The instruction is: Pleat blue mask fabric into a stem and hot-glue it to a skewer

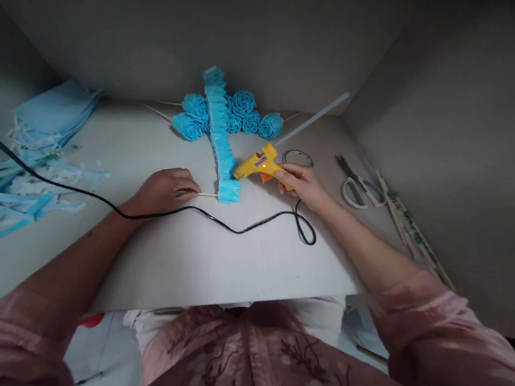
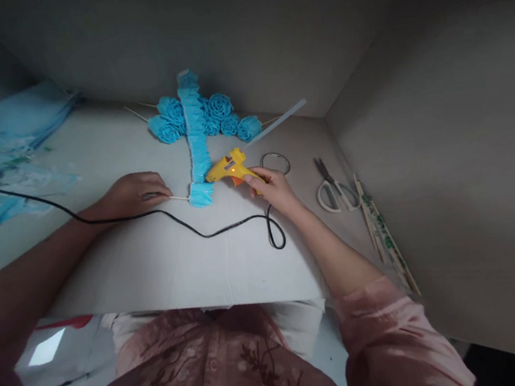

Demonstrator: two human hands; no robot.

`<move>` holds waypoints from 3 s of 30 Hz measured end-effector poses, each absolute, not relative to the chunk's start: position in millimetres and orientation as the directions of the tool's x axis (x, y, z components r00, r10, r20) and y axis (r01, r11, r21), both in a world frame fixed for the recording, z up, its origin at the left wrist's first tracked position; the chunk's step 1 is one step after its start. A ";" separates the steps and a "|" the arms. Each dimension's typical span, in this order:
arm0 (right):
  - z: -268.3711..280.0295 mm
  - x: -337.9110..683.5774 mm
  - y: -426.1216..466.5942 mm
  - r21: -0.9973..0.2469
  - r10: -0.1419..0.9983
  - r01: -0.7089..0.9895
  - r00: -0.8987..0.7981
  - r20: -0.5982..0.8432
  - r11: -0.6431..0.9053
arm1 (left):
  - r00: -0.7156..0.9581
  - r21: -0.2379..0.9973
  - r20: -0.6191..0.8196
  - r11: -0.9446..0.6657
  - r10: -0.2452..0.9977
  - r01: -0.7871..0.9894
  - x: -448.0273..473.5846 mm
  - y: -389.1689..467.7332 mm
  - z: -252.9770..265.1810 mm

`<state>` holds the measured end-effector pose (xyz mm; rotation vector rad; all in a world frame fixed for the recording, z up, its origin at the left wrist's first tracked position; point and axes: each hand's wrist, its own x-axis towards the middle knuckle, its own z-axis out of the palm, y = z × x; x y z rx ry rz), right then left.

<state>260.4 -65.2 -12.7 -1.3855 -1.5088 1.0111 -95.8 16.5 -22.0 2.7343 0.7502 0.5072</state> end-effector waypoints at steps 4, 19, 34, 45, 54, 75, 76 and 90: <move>-10.6 259.3 -65.4 -0.945 0.997 0.320 -0.055 0.053 0.068 | 0.760 0.442 0.308 -0.794 0.572 0.418 -94.8 16.4 -18.5; -10.1 258.4 -65.6 -0.932 0.993 0.350 -0.098 0.060 0.091 | 0.791 0.325 0.382 -0.871 0.478 0.369 -30.3 46.6 -2.2; 0.5 262.4 -66.5 -0.962 0.994 0.254 -0.071 0.080 0.095 | 0.730 0.447 0.280 -0.758 0.624 0.476 -22.1 52.9 -12.1; -1.5 259.1 -66.1 -0.978 0.997 0.194 -0.022 0.079 0.082 | 0.667 0.476 0.335 -0.730 0.665 0.489 -33.7 44.8 -10.6; -8.3 257.4 -65.3 -0.954 0.993 0.278 -0.069 0.096 0.112 | 0.725 0.452 0.214 -0.724 0.654 0.520 -66.5 26.0 -2.0; -9.0 257.4 -65.1 -0.934 0.993 0.338 -0.084 0.088 0.111 | 0.801 0.420 0.159 -0.774 0.577 0.474 -77.4 13.1 -13.4; -8.9 257.7 -65.2 -0.934 0.992 0.339 -0.085 0.088 0.112 | 0.792 0.413 0.170 -0.772 0.587 0.483 -77.2 11.6 -14.0; 1.4 268.5 -66.1 -0.989 0.999 0.145 0.024 0.026 0.023 | 0.751 0.425 0.179 -0.738 0.636 0.524 -76.8 8.3 -20.6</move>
